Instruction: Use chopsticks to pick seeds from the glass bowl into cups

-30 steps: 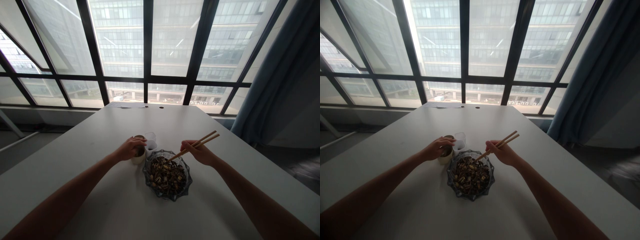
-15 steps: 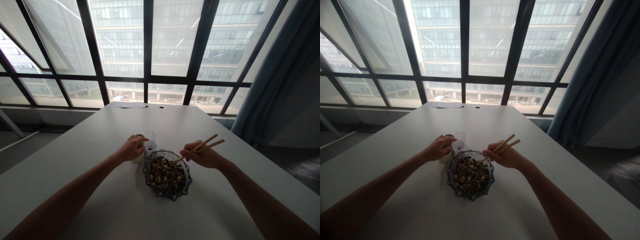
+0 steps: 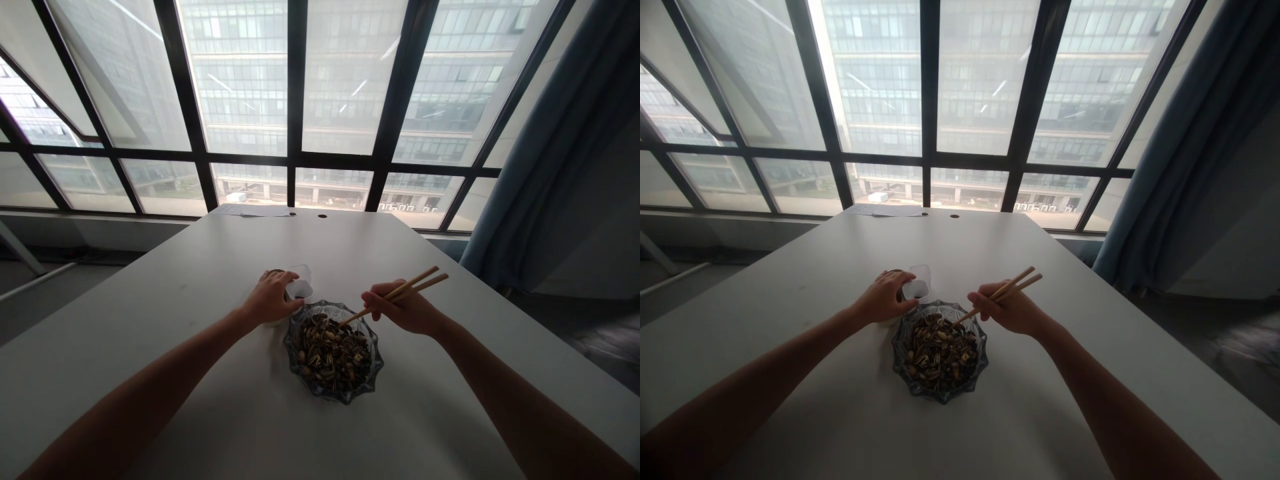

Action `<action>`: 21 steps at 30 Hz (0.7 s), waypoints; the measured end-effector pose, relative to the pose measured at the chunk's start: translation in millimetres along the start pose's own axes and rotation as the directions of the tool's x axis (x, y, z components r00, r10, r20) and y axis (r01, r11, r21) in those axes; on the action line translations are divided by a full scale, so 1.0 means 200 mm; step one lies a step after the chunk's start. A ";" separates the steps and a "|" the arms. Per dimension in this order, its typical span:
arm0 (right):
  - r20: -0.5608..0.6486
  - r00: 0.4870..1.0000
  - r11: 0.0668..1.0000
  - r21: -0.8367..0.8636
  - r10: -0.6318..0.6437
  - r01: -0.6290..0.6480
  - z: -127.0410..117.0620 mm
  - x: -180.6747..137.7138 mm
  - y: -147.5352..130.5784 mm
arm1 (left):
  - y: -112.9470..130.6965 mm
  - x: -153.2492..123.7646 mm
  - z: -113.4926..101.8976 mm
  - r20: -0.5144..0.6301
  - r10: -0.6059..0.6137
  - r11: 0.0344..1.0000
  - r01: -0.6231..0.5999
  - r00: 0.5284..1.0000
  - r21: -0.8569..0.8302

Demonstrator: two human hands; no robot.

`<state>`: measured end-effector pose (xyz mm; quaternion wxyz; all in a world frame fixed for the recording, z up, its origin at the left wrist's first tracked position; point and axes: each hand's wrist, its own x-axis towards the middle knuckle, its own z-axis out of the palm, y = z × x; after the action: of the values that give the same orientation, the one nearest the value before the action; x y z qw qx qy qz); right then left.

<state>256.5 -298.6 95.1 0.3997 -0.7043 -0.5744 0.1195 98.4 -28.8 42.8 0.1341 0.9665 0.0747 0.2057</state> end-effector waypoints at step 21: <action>-0.330 0.936 0.971 0.233 0.124 -0.047 -0.01 0.02 0.06 | -0.01 -0.04 0.04 -0.177 0.047 0.997 -0.057 0.983 -0.050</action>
<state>268.5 -295.5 89.4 0.5635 -0.6900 -0.4479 0.0759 94.5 -29.6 31.1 0.1479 0.9422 0.0553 0.2956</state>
